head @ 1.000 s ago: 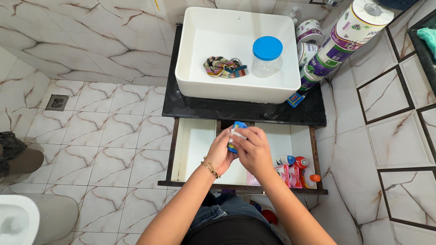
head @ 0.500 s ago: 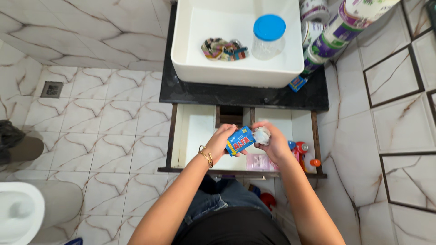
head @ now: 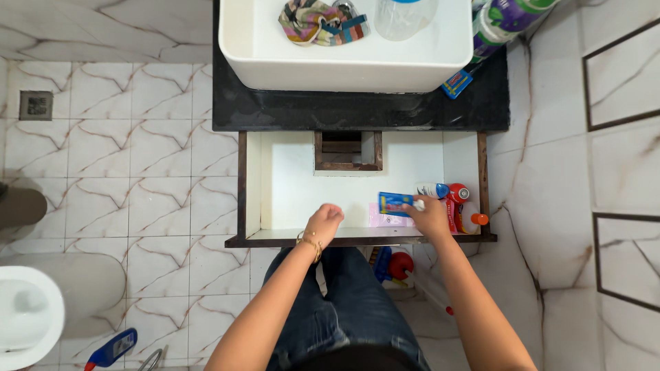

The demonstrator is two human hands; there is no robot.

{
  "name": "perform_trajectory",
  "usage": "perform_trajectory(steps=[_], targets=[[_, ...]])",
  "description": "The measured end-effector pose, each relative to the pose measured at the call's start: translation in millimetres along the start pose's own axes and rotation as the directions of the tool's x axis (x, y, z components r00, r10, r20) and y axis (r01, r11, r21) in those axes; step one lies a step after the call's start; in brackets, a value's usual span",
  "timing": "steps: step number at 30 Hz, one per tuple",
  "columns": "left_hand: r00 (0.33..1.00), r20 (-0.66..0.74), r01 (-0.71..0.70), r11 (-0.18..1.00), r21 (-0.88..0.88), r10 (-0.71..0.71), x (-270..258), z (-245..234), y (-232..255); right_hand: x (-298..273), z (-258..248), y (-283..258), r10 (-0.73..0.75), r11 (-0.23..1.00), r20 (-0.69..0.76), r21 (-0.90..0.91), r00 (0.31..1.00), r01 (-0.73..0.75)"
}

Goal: The person wipes several bathroom items with a white cloth, including a roll of toilet paper, a red aerosol can, a white bottle, a blue box, and a large roll of paper towels. The person places each item into an open drawer under the sink after wiping it.

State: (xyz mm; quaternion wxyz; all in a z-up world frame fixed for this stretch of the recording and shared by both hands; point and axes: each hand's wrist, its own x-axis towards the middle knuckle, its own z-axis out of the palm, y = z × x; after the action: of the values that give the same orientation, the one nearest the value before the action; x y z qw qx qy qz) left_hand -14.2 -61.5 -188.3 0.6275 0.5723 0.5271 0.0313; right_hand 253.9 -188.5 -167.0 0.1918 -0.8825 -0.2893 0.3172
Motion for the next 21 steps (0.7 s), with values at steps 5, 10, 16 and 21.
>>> perform_trajectory(steps=[5, 10, 16, 21], targets=[[0.986, 0.07, 0.136, 0.971, 0.195, -0.152, 2, 17, -27, 46, 49, 86, 0.021, 0.981, -0.01, -0.195, 1.0, -0.022], [0.966, 0.206, 0.048, 0.897, 0.44, -0.153, 17, 38, -34, 69, 104, 124, 0.007, 0.995, 0.145, -0.103, 0.989, 0.008], [0.93, 0.299, -0.081, 0.674, 0.734, -0.214, 31, 52, -61, 90, 175, 131, 0.058, 0.987, 0.297, -0.163, 0.953, -0.009], [0.922, 0.288, -0.075, 0.607, 0.791, -0.26, 30, 56, -80, 105, 221, 144, 0.043, 0.968, 0.408, -0.244, 0.912, 0.063]])
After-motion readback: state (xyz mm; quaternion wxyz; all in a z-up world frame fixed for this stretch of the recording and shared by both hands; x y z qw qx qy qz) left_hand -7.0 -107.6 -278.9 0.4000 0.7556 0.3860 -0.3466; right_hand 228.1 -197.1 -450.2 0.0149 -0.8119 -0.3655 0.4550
